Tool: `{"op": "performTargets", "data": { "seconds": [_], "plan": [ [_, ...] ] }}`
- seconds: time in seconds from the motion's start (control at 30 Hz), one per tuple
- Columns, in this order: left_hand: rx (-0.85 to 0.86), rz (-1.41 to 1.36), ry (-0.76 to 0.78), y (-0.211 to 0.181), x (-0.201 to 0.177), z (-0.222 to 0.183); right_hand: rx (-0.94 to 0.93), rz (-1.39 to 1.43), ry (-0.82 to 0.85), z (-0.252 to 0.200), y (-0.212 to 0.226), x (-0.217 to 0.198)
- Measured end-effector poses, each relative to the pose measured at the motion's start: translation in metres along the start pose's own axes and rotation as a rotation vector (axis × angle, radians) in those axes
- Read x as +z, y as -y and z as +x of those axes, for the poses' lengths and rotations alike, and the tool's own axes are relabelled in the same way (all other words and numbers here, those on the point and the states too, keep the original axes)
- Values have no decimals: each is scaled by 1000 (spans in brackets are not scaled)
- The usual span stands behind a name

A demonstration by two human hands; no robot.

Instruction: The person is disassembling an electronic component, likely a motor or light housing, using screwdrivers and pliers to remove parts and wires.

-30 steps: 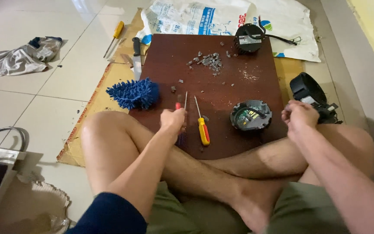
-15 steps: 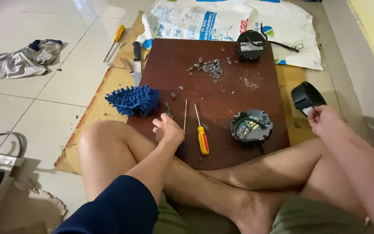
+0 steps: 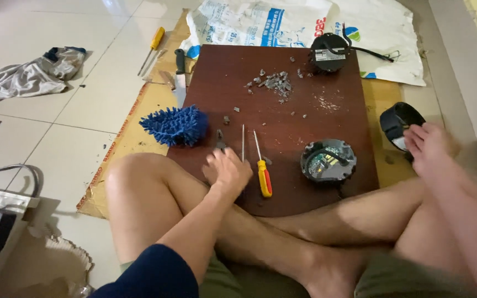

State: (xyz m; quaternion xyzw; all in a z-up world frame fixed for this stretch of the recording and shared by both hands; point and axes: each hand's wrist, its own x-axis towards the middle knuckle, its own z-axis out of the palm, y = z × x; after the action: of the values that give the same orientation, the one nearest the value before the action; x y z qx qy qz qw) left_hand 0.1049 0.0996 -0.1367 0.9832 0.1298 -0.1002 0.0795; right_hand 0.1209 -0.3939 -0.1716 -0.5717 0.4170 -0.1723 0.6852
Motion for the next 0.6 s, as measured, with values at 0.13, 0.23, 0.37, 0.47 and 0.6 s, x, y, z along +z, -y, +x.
{"op": "performTargets", "data": {
  "seconds": [0.13, 0.23, 0.37, 0.47, 0.6],
  "plan": [
    [96, 81, 313, 9, 19, 12, -369, -465, -106, -130, 23, 28],
    [36, -48, 296, 10, 21, 22, -483, -870, 186, -182, 25, 43],
    [-129, -175, 480, 12, -21, 15, -635, -1000, 237, -174, 11, 47],
    [-148, -165, 479, 13, -4, 25, -588, -1042, 244, -168, 8, 47],
    [-97, -180, 389, 9, 14, 25, -561, -1134, 267, -170, 6, 49]
  ]
}}
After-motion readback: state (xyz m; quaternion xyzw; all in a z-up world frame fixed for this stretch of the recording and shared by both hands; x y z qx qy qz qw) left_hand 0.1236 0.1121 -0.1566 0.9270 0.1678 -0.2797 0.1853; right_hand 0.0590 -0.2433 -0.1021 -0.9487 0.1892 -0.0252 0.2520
